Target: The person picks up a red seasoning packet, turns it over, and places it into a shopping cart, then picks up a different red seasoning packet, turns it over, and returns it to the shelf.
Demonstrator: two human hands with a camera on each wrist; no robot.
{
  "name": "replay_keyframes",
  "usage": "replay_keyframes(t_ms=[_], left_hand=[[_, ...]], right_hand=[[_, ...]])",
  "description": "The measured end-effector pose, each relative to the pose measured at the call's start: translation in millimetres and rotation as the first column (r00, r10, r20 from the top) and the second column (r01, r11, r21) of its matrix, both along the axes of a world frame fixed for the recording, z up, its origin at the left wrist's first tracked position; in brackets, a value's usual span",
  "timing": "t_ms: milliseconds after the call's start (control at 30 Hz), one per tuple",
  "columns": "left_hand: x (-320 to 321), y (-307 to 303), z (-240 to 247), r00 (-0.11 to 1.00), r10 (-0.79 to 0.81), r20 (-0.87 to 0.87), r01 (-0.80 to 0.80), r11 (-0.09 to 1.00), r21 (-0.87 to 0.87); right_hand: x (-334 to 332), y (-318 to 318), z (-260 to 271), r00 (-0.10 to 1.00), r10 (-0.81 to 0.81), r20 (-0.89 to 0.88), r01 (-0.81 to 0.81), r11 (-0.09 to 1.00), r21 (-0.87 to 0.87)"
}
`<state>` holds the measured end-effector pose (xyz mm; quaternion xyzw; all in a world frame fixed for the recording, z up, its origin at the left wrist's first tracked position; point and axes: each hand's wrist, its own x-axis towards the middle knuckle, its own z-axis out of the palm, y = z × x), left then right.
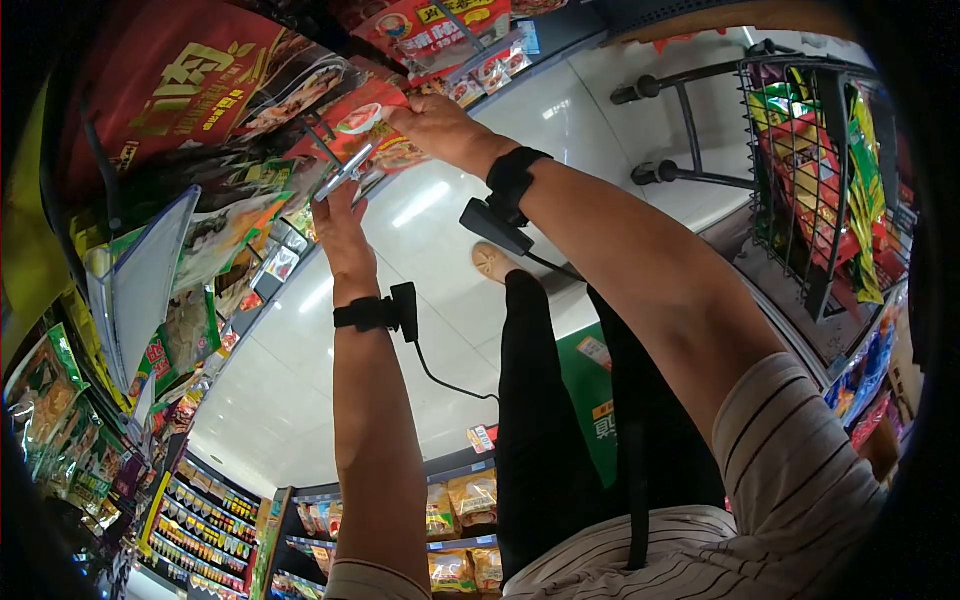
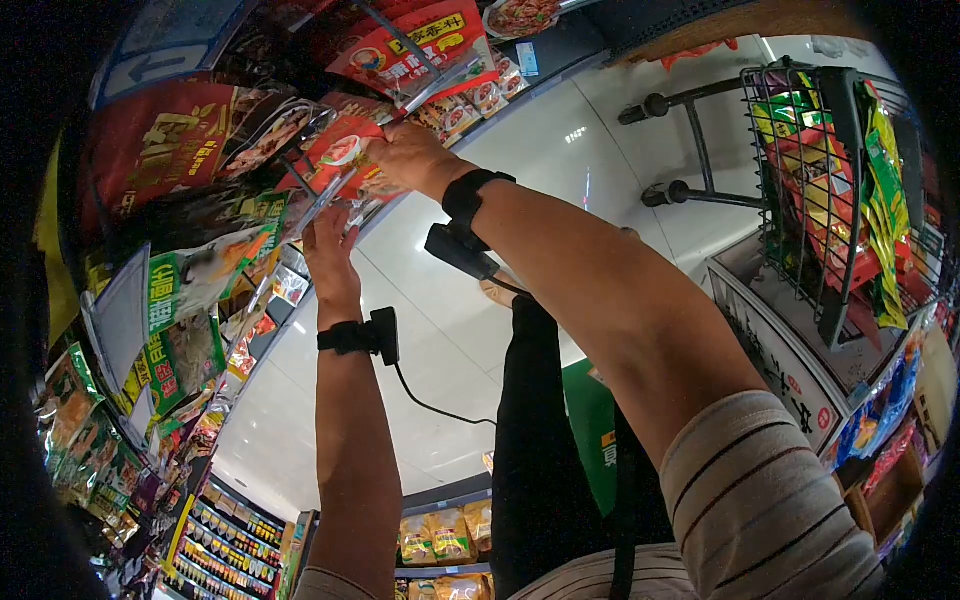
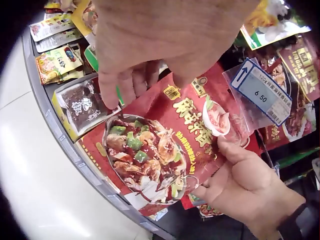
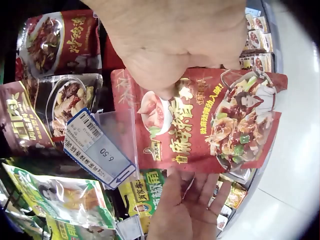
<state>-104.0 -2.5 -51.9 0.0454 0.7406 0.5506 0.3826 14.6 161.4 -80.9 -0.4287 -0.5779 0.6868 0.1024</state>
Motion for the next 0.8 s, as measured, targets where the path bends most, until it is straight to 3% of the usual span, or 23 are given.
replay_keyframes(t_ms=[67,167,233,300,367,433,467,533,567,633,700,767,800], left_hand=[[-3.5,-3.1,-2.6,1.000,0.005,0.012,-0.005,0.999,0.042],[-5.9,3.6,13.3,0.971,-0.068,0.229,0.000,0.959,0.283],[-5.0,11.8,21.6,0.944,-0.064,0.323,-0.047,0.944,0.326],[-6.2,20.9,23.6,0.899,-0.096,0.427,-0.093,0.912,0.400],[-13.1,27.9,19.0,0.832,-0.166,0.530,-0.148,0.854,0.499],[-12.7,32.6,19.4,0.795,-0.231,0.561,-0.157,0.815,0.558],[-12.3,34.8,20.6,0.777,-0.264,0.572,-0.164,0.792,0.588],[-11.0,37.7,19.5,0.774,-0.282,0.567,-0.151,0.788,0.597],[-8.8,38.3,19.7,0.771,-0.292,0.566,-0.144,0.785,0.602],[-2.3,31.0,14.5,0.766,-0.209,0.608,-0.151,0.861,0.486],[8.8,20.5,11.9,0.785,-0.149,0.601,-0.107,0.924,0.367],[33.1,5.6,17.8,0.825,-0.123,0.552,-0.017,0.970,0.242],[47.8,-4.1,23.9,0.805,-0.109,0.583,-0.034,0.973,0.230]], right_hand=[[-4.6,0.4,-6.4,1.000,-0.024,-0.016,0.025,0.994,0.103],[-8.7,6.9,10.5,0.989,-0.041,0.143,0.011,0.979,0.202],[-22.2,7.5,0.3,0.994,-0.108,0.017,0.104,0.982,0.156],[-24.1,8.6,-1.1,0.993,-0.120,-0.001,0.119,0.980,0.162],[-16.9,11.3,22.9,0.990,-0.004,0.140,-0.047,0.932,0.359],[-21.8,9.9,11.6,0.972,-0.048,0.230,-0.023,0.955,0.297],[-18.0,6.0,6.8,0.955,-0.006,0.296,-0.150,0.853,0.500],[-3.6,1.1,-6.2,0.897,0.019,0.442,-0.393,0.491,0.777],[3.9,5.4,-12.7,0.906,0.113,0.408,-0.396,0.565,0.724],[33.7,-12.3,0.8,0.984,0.031,0.176,-0.141,0.743,0.654],[65.4,-34.7,13.3,0.996,-0.027,0.081,-0.023,0.823,0.568],[103.8,-58.2,6.9,0.995,0.035,0.089,-0.069,0.909,0.410],[120.0,-69.1,11.9,0.994,0.053,0.096,-0.070,0.981,0.181]])
